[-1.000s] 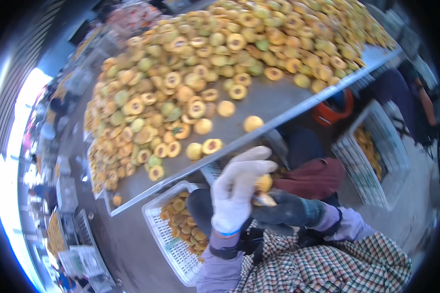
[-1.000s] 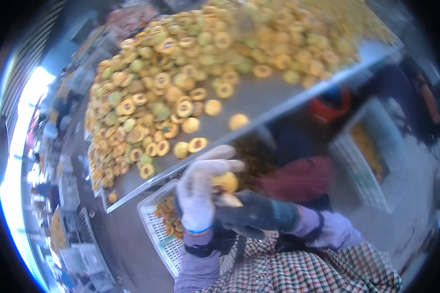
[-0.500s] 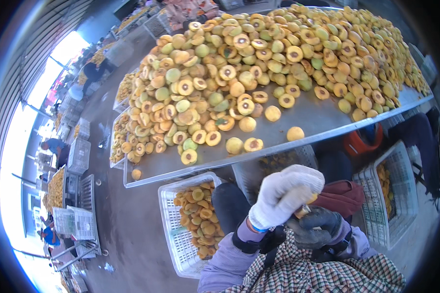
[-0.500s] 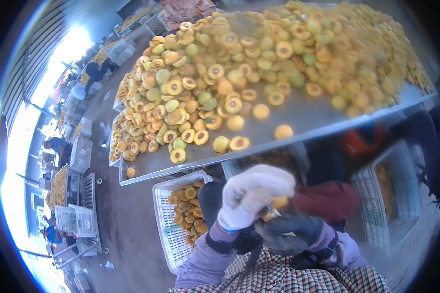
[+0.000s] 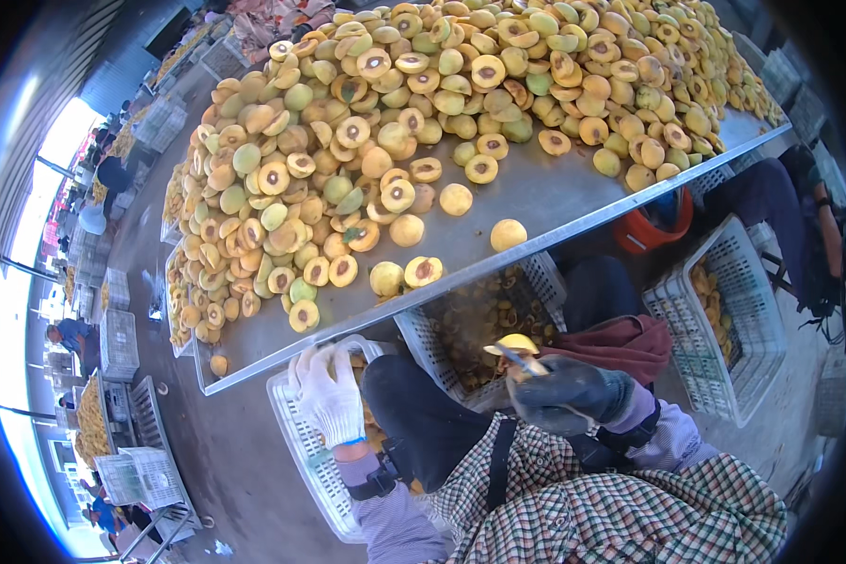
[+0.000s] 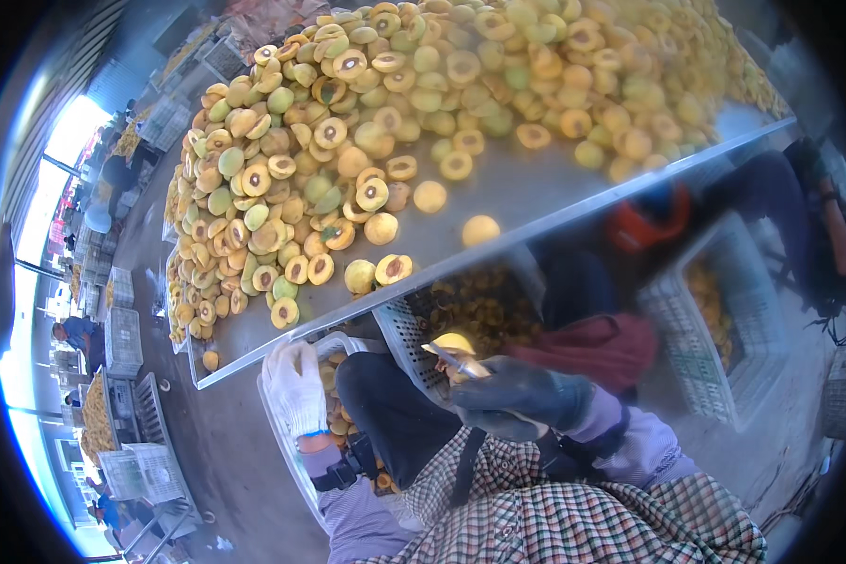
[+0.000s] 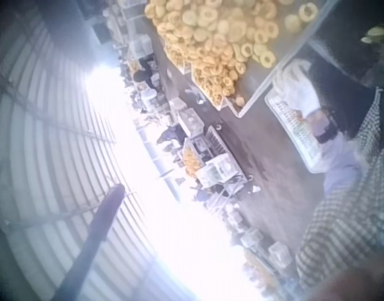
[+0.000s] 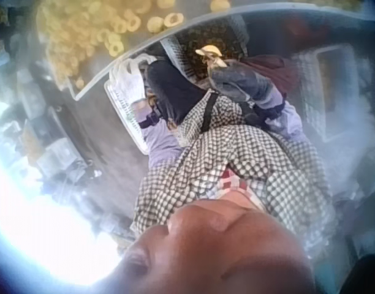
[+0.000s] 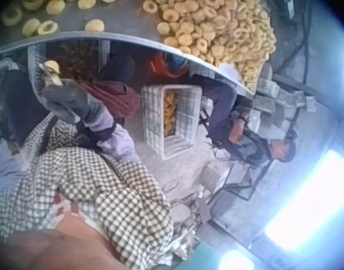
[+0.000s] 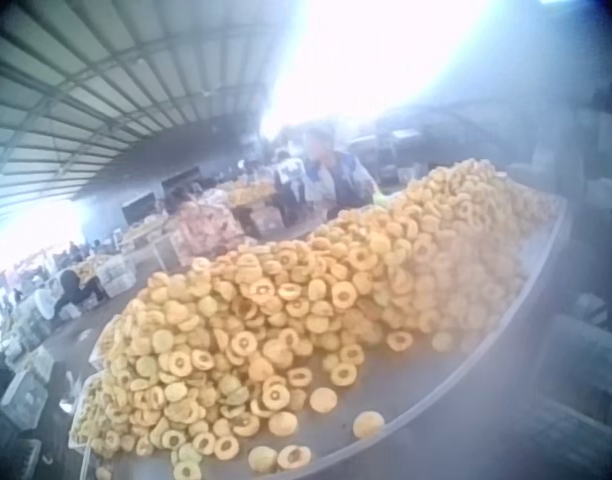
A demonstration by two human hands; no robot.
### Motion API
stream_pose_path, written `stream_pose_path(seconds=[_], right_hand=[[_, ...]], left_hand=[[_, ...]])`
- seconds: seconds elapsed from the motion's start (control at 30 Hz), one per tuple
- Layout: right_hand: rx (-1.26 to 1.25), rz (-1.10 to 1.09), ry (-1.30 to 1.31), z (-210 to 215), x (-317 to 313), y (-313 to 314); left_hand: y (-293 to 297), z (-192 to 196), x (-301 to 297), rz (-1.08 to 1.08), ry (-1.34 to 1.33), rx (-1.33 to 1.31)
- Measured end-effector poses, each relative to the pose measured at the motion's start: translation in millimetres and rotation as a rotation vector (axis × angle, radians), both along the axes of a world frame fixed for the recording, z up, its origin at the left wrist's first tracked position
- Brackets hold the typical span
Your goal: The person sits at a metal table and uses a small tool to remove pits from apricots, placing the pitted fruit halves into a white plastic crate.
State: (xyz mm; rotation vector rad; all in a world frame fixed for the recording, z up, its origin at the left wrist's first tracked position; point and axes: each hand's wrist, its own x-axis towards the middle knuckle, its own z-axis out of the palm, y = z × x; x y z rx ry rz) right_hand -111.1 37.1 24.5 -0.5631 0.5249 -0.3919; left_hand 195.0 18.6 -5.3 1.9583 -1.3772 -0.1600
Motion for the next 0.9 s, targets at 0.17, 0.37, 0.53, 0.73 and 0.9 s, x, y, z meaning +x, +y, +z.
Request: stream_pose_path(seconds=[0.17, 0.37, 0.53, 0.73, 0.9], right_hand=[[-0.092, 0.111, 0.185, 3.7, 30.8, -8.8], [-0.133, 0.021, 0.218, -3.9, 19.7, -11.9], [-0.154, -0.029, 0.312, -4.9, 11.7, -20.0], [-0.219, -0.132, 0.381, -0.7, 10.9, -34.7], [-0.61, -0.213, 0.539, -5.2, 18.2, -32.9]], left_hand=[[-55.3, -1.5, -42.8, -0.343, 0.064, 0.054], [-181.6, -48.2, -67.9, -0.414, -0.275, 0.357], [-193.5, -58.4, -84.4, -0.415, -0.305, 0.389], [-152.0, -25.6, -72.5, -0.647, 1.288, 0.314], [-70.9, 34.4, -113.4, -0.805, 1.007, 0.209]])
